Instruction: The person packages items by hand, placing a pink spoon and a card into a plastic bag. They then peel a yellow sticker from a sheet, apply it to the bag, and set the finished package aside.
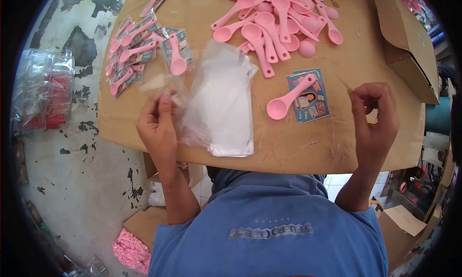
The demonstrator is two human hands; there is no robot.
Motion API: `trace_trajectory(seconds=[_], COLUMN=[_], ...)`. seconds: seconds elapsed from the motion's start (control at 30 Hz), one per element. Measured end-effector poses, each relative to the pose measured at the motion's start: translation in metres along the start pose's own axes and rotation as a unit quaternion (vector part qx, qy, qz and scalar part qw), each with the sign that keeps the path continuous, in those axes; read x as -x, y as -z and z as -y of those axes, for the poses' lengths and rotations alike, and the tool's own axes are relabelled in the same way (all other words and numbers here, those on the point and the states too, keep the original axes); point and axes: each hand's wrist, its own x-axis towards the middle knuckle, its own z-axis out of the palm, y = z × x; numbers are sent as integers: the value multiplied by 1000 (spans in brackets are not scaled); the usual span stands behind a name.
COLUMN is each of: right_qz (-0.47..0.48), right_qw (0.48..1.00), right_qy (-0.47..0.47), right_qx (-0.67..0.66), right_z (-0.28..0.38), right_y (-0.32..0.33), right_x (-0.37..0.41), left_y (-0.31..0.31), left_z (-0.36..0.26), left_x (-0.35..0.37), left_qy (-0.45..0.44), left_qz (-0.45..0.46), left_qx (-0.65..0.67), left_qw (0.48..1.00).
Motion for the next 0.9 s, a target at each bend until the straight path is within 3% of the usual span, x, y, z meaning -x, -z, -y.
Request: trace_trajectory(seconds=[0.03, 0.13, 0.17, 0.27, 0.37, 0.47, 0.57, 0.67, 0.77, 0.9], right_qz=[3, 128, 154, 116, 89, 131, 119, 121, 132, 120], right_qw=[999, 987, 988, 991, 987, 985, 990, 987, 990, 992], right_qy=[21, 94, 19, -34, 19, -8, 11, -88, -53, -7], right_qx=[25, 25, -9, 52, 134, 115, 70, -50, 8, 30], right_z=[3, -7, -1, -1, -8, -9, -11, -8, -12, -18], right_y=[3, 5, 7, 9, -2, -12, -13, -15, -12, -14], right_x=[0, 7, 10, 13, 12, 15, 15, 16, 18, 19], left_y=[1, 2, 7, 7, 1, -11, -7, -9, -9, -5], left_z=[2, 5, 6, 0, -14, -30, -11, 1, -9, 4], left_x=[0, -2, -2, -5, -5, 0, 0, 6, 11, 12], left_qy=[-7, -24, -10, 9, 72, 105, 80, 16, 29, -100], left_qz=[-13, -66, -43, 11, 38, 49, 77, 49, 80, 43], left_qx=[18, 67, 85, 167, 234, 251, 195, 125, 41, -72], left_qw=[1000, 995, 995, 986, 969, 961, 974, 991, 996, 991])
